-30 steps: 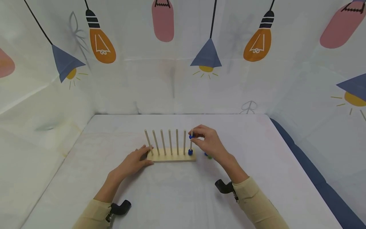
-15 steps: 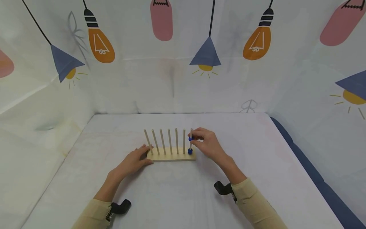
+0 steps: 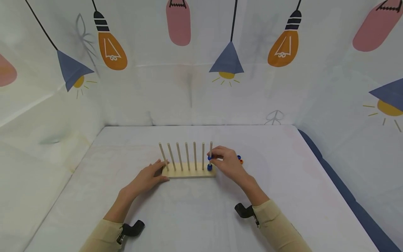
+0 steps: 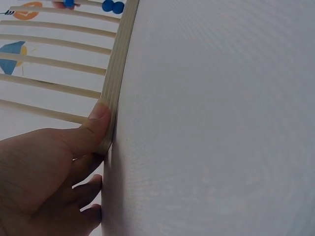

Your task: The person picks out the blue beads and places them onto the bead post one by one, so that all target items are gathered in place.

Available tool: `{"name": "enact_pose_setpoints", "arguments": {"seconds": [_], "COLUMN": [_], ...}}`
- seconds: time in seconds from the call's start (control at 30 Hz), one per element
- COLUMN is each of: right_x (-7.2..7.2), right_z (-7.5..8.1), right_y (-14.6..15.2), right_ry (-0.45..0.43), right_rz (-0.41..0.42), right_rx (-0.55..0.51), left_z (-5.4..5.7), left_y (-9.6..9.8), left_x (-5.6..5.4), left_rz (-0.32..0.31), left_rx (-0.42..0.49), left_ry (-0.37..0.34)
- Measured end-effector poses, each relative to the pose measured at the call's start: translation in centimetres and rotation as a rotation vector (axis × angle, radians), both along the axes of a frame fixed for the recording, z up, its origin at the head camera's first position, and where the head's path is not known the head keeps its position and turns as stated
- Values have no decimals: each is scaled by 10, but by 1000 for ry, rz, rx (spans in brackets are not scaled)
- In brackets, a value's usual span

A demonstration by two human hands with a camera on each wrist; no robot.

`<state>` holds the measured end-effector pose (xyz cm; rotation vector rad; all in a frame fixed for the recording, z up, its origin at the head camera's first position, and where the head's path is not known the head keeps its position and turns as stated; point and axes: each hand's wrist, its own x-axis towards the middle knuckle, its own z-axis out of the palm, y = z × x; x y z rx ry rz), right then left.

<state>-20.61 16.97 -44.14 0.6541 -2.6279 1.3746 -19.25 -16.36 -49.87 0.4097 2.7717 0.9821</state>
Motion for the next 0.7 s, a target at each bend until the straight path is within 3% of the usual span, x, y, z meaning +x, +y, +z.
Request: {"name": "enact_pose_setpoints", "arguments": {"seconds": [0.7], "right_x": [-4], "right_z": [-19], "right_y": [-1], "right_ry": [-6], "right_rz": [12], "right_rx": [86], "left_z": [-1], "left_y": [-1], "left_x": [-1], "left_rz": [-7], "left_rx": [5], "left_ry": [-2]}}
